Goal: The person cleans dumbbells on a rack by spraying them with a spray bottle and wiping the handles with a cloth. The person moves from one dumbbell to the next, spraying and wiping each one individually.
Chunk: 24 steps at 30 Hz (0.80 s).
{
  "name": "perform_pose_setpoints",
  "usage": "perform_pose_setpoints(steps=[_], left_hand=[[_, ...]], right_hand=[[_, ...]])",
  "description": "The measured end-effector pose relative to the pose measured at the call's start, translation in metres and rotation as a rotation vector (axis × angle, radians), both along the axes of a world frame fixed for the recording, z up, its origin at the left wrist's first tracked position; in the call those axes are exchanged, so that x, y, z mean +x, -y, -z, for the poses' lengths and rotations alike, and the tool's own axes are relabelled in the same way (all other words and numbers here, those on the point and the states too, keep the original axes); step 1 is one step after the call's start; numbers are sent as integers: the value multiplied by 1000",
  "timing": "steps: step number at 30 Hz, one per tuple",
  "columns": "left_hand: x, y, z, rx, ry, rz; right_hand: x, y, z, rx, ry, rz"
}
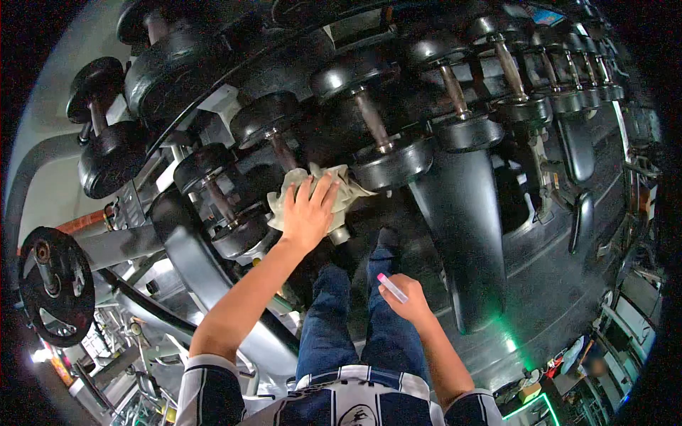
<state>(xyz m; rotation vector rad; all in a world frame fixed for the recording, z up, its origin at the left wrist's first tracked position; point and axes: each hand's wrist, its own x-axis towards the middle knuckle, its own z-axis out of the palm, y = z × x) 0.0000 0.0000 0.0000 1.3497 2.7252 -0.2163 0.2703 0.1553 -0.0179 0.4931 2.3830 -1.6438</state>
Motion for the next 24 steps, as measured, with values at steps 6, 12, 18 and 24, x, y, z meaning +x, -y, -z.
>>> perform_pose_setpoints(steps=[6,12,18,24], left_hand=[[-10,-25,3,-50,126,74],[-9,-42,13,-53,49,98],[-13,-46,18,-45,117,48],[-25,-77,23,-342,260,-38]], right_hand=[[-11,-3,15,27,-15,-57],[-21,3,12,-86,-130,41],[-24,6,7,-131,-171,34],[-19,6,0,-155,-100,45]])
